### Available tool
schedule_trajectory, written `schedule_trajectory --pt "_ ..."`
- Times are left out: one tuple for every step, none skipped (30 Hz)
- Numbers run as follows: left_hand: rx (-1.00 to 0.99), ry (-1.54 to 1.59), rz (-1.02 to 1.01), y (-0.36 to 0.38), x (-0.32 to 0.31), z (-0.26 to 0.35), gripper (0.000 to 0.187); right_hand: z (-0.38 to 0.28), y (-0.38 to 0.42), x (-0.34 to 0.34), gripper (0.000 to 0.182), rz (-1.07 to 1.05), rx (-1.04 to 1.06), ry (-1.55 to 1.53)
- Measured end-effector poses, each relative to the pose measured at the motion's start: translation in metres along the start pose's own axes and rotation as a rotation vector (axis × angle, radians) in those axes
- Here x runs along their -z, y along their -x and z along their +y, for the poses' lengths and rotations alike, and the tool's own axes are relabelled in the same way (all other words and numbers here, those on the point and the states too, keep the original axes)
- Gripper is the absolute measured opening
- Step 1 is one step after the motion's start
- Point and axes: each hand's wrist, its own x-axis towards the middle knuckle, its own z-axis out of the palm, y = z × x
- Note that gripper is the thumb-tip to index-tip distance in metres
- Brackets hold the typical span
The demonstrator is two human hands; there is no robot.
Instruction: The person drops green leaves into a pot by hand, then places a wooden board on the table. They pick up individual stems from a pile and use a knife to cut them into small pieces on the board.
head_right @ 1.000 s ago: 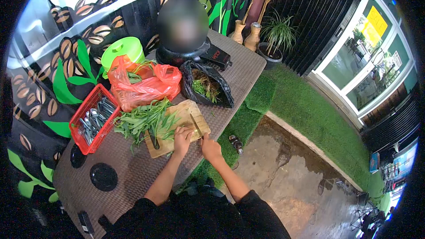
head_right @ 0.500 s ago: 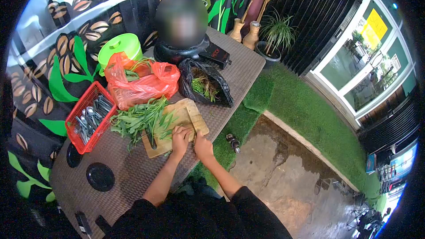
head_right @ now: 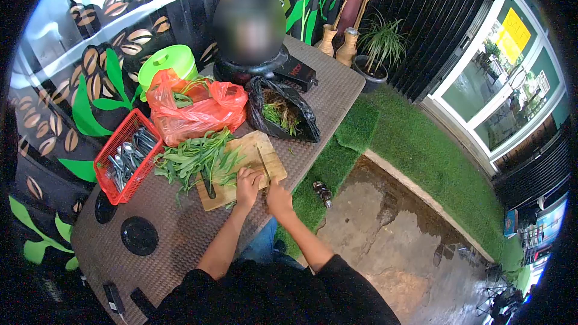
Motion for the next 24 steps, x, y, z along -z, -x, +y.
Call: schedule_trajectory --pt "0.003 0.002 0.009 0.001 -0.001 0.0 0.011 -0.002 -0.001 0.0 0.025 -0.001 0.001 0.0" --pt "0.004 0.001 0.007 0.002 -0.002 -0.001 0.011 -0.006 -0.002 -0.002 0.024 -0.032 -0.018 0.005" --pt "0.008 0.001 0.006 0.001 -0.002 -0.001 0.011 -0.007 -0.005 -0.004 0.022 -0.059 -0.035 0.008" --pt "0.014 0.001 0.005 0.002 -0.002 -0.001 0.011 -0.006 -0.011 -0.005 0.022 -0.061 -0.036 0.004" --pt "0.015 -0.002 0.001 0.003 -0.002 -0.001 0.011 -0.004 -0.019 -0.004 0.023 -0.037 -0.006 -0.038" --pt "0.021 0.001 0.005 0.003 -0.001 0.0 0.01 -0.003 -0.024 -0.003 0.024 -0.01 0.021 -0.081" --pt "0.024 0.006 0.01 0.001 -0.001 0.001 0.01 -0.001 -0.019 -0.004 0.023 0.039 0.053 -0.046" --pt "0.017 0.005 0.01 -0.003 0.0 0.001 0.01 -0.003 -0.013 -0.007 0.023 0.045 0.052 -0.049" --pt "-0.011 -0.002 0.03 -0.003 0.0 0.001 0.01 -0.009 -0.004 -0.002 0.023 -0.045 -0.05 -0.053" --pt "-0.032 -0.007 0.047 0.0 -0.001 0.001 0.01 -0.013 0.004 0.0 0.024 -0.141 -0.154 -0.055" --pt "-0.027 -0.005 0.042 0.003 -0.001 0.001 0.01 -0.012 0.0 -0.005 0.024 -0.13 -0.128 -0.078" --pt "-0.017 0.007 0.045 0.0 -0.001 0.002 0.01 -0.008 -0.01 -0.01 0.024 -0.129 -0.127 -0.077" --pt "-0.007 0.017 0.045 0.0 -0.001 0.001 0.01 -0.003 -0.019 -0.014 0.024 -0.044 -0.073 -0.088" --pt "-0.006 0.016 0.043 0.001 -0.001 0.001 0.01 0.002 -0.025 -0.018 0.024 0.041 -0.021 -0.102" --pt "-0.007 0.028 0.045 0.002 -0.002 -0.001 0.01 -0.001 -0.023 -0.01 0.024 0.01 -0.02 -0.074" --pt "-0.01 0.042 0.049 0.0 -0.002 -0.001 0.01 -0.006 -0.014 -0.005 0.024 0.014 -0.021 -0.076" --pt "-0.014 0.042 0.052 -0.001 -0.002 -0.001 0.01 -0.012 -0.002 -0.001 0.025 -0.036 -0.078 -0.047" --pt "-0.023 0.034 0.048 -0.002 -0.001 0.0 0.01 -0.014 0.003 -0.001 0.027 -0.089 -0.135 -0.017" --pt "-0.028 0.027 0.04 -0.001 0.001 0.001 0.01 -0.016 0.003 -0.003 0.028 -0.125 -0.154 -0.036" --pt "-0.027 0.029 0.038 -0.001 0.001 0.001 0.01 -0.014 -0.004 -0.006 0.028 -0.125 -0.157 -0.035" --pt "-0.024 0.036 0.031 -0.003 0.002 0.002 0.009 -0.009 -0.016 -0.011 0.027 -0.081 -0.115 -0.068" --pt "-0.019 0.042 0.019 -0.002 0.004 0.004 0.009 -0.009 -0.022 -0.009 0.027 -0.039 -0.076 -0.103" --pt "-0.02 0.043 0.015 0.0 0.006 0.006 0.009 -0.006 -0.026 -0.005 0.026 -0.052 -0.061 -0.136" --pt "-0.059 0.015 0.017 -0.001 0.008 0.007 0.008 -0.005 -0.022 0.0 0.026 -0.049 -0.064 -0.138"
